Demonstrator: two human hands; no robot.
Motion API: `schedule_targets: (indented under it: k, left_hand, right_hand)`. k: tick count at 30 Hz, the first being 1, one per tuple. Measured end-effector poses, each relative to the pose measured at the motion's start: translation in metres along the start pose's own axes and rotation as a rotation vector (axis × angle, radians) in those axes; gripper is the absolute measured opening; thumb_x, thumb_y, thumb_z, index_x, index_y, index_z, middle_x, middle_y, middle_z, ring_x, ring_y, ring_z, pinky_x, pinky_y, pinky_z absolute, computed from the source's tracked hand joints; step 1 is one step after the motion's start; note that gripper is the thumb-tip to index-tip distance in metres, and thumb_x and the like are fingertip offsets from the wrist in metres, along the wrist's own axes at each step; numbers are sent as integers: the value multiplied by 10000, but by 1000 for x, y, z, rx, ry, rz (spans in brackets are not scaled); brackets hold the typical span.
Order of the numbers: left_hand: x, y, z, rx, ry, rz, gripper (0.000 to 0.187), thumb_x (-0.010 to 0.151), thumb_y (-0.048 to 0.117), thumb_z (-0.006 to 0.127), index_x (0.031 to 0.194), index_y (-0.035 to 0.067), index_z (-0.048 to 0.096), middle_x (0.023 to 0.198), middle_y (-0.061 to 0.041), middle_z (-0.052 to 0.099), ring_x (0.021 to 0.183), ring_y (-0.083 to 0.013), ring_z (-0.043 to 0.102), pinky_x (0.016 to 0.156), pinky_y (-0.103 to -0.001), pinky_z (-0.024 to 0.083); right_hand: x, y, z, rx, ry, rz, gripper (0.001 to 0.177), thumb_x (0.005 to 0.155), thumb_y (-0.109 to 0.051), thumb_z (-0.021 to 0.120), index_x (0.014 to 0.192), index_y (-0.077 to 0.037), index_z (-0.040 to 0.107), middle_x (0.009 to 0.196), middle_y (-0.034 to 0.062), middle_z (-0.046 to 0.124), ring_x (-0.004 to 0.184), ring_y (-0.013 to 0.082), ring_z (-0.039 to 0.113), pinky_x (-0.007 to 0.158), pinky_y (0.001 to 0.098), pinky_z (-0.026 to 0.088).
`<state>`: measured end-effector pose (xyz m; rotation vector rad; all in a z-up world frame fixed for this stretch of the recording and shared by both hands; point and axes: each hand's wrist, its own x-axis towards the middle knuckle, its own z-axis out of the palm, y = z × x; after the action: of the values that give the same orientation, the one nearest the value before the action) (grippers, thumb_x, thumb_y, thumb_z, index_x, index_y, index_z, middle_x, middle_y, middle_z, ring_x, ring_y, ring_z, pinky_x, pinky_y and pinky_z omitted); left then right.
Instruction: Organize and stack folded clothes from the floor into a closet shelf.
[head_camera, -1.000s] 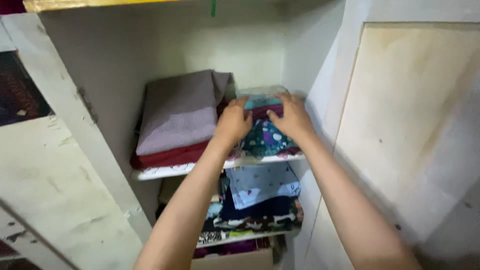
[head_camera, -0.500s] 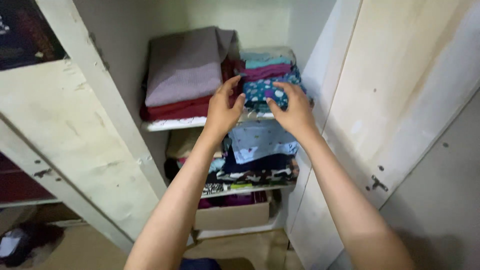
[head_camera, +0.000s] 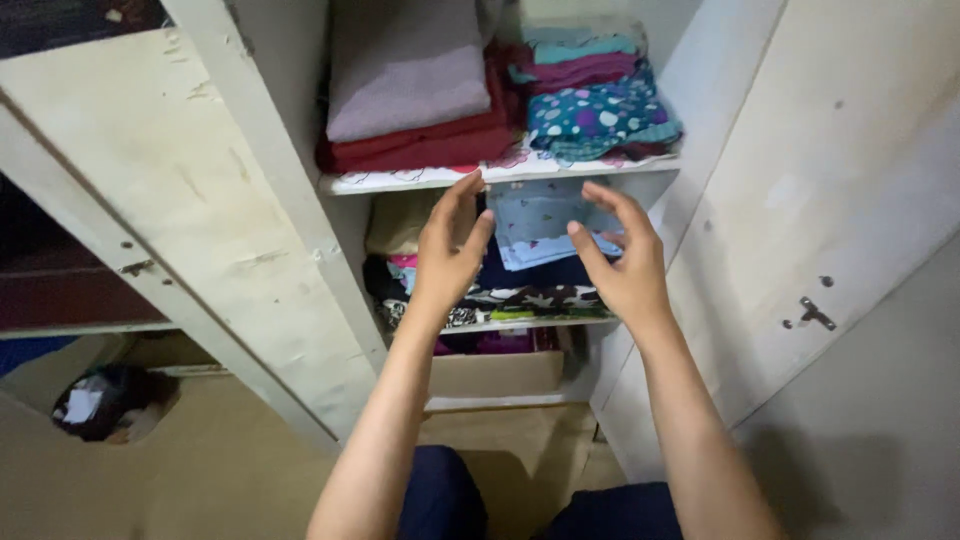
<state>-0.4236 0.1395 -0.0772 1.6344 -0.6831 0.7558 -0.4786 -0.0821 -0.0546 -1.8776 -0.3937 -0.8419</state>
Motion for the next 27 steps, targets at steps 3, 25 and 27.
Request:
schedule_targets:
  k: [3,25,27]
  left_hand:
    - [-26,-4,-15,-90,4,-144,481,1024,85,630,1490,73,514,1474,-144,618,1379,-214,591,1128,-338,483]
    - [-197,-30,-138,-118,276,-464,495,1015,42,592,1499,75,494,1452,-126,616,1331,-237,597,1064,-373,517]
    - [-212,-21,-153,-70,302,-506,491,1019,60,588,1500,75,490,1473,-124,596,1352,-248,589,1075,-378,513]
  right_hand:
    - [-24,5,13,72,-15,65,461,963,-170,723,1400,-104,590,1376,63,672,1287,185,623,954,357,532]
    - [-150,34,175,489,-303,325,494,983,-90,677,1455,-71,531,1373,97,651,1232,147,628,923,277,550]
    - [-158,25,187,508,-308,320,476,987,-81,672,1443,-70,536,1341,99,665,1228,137,632,955,273,556]
